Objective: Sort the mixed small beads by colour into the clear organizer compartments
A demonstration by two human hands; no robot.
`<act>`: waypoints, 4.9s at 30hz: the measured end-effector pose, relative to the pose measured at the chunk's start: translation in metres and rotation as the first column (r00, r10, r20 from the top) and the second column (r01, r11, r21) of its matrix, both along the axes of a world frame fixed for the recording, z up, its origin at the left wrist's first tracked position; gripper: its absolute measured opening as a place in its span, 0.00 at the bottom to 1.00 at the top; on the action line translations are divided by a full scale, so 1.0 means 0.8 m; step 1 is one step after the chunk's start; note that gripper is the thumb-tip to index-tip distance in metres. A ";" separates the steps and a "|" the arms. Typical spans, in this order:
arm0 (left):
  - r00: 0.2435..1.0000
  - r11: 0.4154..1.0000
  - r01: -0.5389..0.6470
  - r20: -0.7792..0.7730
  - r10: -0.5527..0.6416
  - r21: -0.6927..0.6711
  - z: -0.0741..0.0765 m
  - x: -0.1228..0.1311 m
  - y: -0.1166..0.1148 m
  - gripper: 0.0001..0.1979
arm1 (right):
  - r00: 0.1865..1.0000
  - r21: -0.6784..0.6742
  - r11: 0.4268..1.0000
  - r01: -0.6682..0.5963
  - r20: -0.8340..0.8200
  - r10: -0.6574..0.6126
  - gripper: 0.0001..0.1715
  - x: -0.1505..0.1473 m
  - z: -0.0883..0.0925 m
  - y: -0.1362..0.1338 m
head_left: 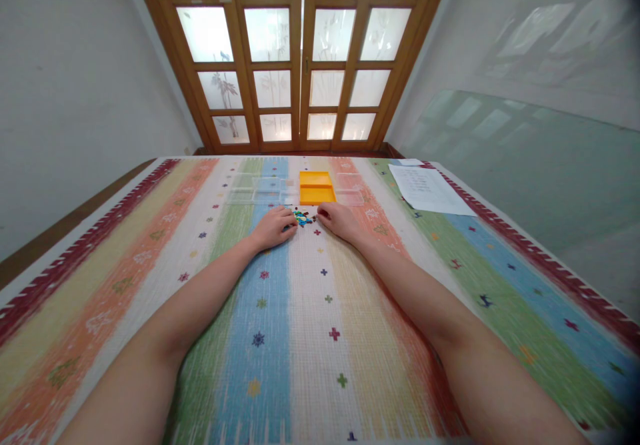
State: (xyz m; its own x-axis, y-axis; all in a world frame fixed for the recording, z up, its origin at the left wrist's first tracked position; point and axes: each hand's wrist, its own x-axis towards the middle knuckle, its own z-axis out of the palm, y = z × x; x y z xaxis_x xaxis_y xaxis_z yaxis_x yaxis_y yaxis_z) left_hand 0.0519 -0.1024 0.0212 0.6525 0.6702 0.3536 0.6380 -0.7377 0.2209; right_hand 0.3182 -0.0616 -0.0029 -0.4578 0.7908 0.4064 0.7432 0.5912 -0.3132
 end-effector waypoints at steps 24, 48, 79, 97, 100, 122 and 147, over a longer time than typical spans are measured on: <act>0.629 0.839 -0.338 0.561 0.538 -0.426 -0.031 -0.040 0.044 0.14 | 0.984 -0.007 0.988 -0.156 -0.091 0.154 0.09 -0.001 -0.002 0.003; 0.369 0.739 -0.540 0.675 0.639 -0.404 -0.047 -0.137 0.093 0.09 | 0.981 -0.013 0.985 -0.172 -0.099 0.169 0.09 0.003 -0.010 0.012; 0.226 0.656 -0.535 0.658 0.718 -0.532 -0.058 -0.143 0.094 0.26 | 0.980 -0.010 0.990 -0.139 -0.143 0.136 0.11 0.005 -0.005 0.007; 0.322 0.643 -0.610 0.596 0.735 -0.463 -0.054 -0.137 0.086 0.23 | 0.968 -0.033 0.992 -0.121 -0.223 0.111 0.12 0.006 -0.010 0.010; 0.381 0.648 -0.642 0.563 0.733 -0.410 -0.055 -0.135 0.086 0.16 | 0.951 -0.051 0.995 -0.085 -0.301 0.066 0.11 0.007 -0.012 0.013; 0.607 0.746 -0.596 0.442 0.661 -0.298 -0.053 -0.126 0.086 0.12 | 0.771 -0.128 0.967 0.222 -0.585 -0.254 0.16 0.027 -0.014 0.033; 0.974 0.982 -0.170 0.134 0.180 -0.085 -0.015 -0.061 0.037 0.08 | 0.910 0.086 0.944 0.320 -0.306 -0.280 0.18 0.047 -0.019 0.040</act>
State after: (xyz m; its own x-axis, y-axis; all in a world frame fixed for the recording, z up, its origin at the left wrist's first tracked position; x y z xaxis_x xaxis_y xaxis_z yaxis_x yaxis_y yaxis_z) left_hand 0.0032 -0.0729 0.0093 0.4700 0.7969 0.3796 0.7149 -0.5959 0.3659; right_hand 0.3559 -0.0296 -0.0179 -0.0562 0.8028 0.5936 0.7824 0.4047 -0.4733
